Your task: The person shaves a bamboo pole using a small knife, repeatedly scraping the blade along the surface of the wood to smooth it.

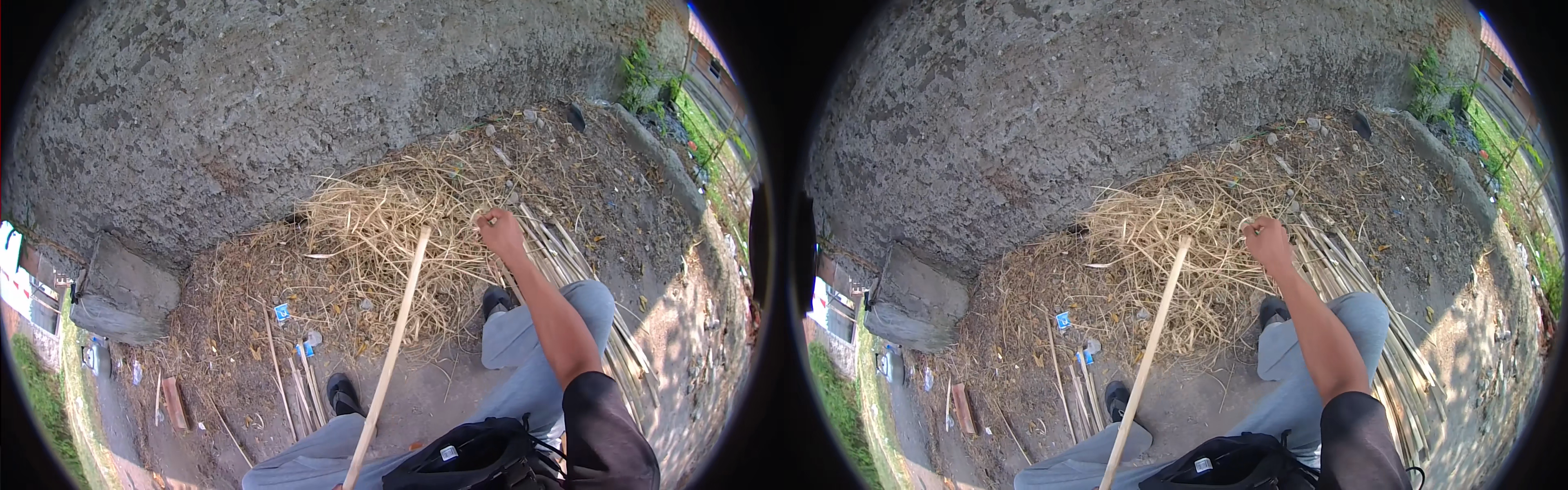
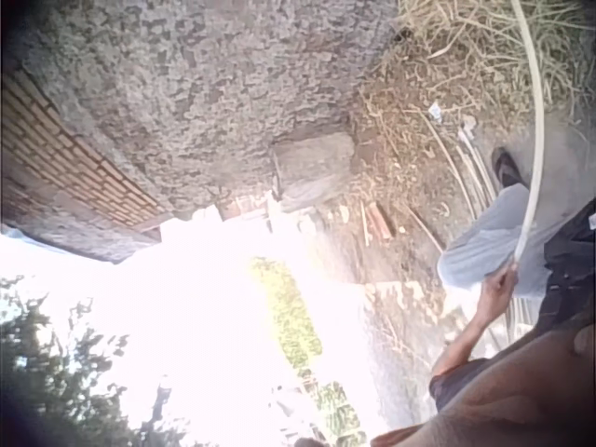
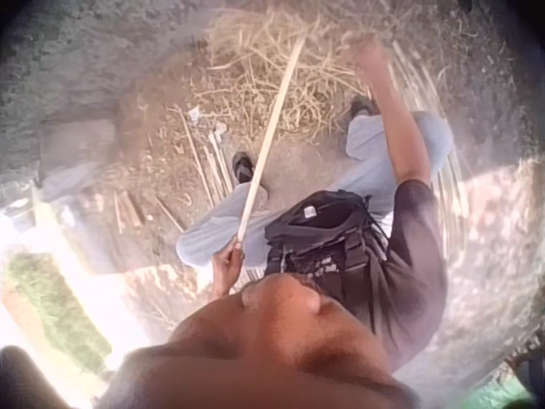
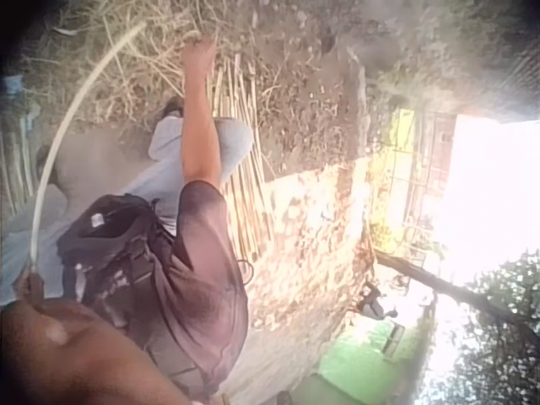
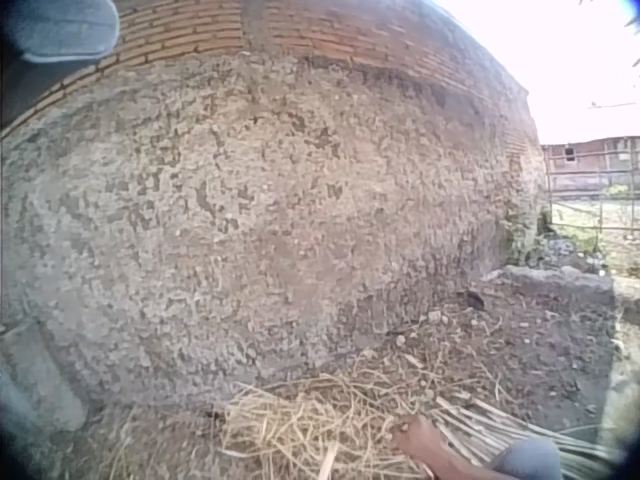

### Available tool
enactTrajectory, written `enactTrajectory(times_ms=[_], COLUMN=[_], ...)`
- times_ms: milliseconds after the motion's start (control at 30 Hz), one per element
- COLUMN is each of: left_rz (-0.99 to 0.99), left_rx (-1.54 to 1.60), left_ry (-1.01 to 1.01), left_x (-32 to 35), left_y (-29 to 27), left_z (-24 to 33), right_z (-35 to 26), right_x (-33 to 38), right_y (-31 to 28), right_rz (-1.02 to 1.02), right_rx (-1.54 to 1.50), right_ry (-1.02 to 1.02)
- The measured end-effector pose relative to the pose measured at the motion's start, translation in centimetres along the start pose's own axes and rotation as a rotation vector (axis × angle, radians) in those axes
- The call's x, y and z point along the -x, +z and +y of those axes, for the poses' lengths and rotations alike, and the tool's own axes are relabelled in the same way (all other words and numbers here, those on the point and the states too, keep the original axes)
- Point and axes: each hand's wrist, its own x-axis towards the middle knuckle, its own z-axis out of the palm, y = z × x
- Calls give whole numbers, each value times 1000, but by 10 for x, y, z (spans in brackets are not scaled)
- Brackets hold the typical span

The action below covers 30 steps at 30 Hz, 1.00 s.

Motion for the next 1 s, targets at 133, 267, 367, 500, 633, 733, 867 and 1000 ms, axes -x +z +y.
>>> enactTrajectory(times_ms=[133, 267, 367, 500, 633, 733, 867, 1000], left_rz=[47, 81, 126, 102, 89, 42, 12, 16], left_rx=[104, 36, 313, 329, 230, 160, 126, 149], left_ry=[-126, -82, -123, -28, 40, 71, 88, 16], left_x=[-30, -81, -100, -120, -127, -130, -134, -137], left_y=[5, 18, 35, 53, 59, 63, 66, 62], left_z=[-30, -30, -25, -4, -3, 2, 0, 2], right_z=[-33, -69, -109, -95, -84, -97, -97, -101], right_x=[34, 101, 141, 125, 106, 125, 143, 143], right_y=[11, 16, 2, -5, -21, -25, -22, -36], right_rz=[-506, -556, -383, -314, -741, -694, -400, -351], right_rx=[-966, -758, -220, 499, 262, 93, 181, 53], right_ry=[565, -11, -614, -691, -577, -580, -767, -788])
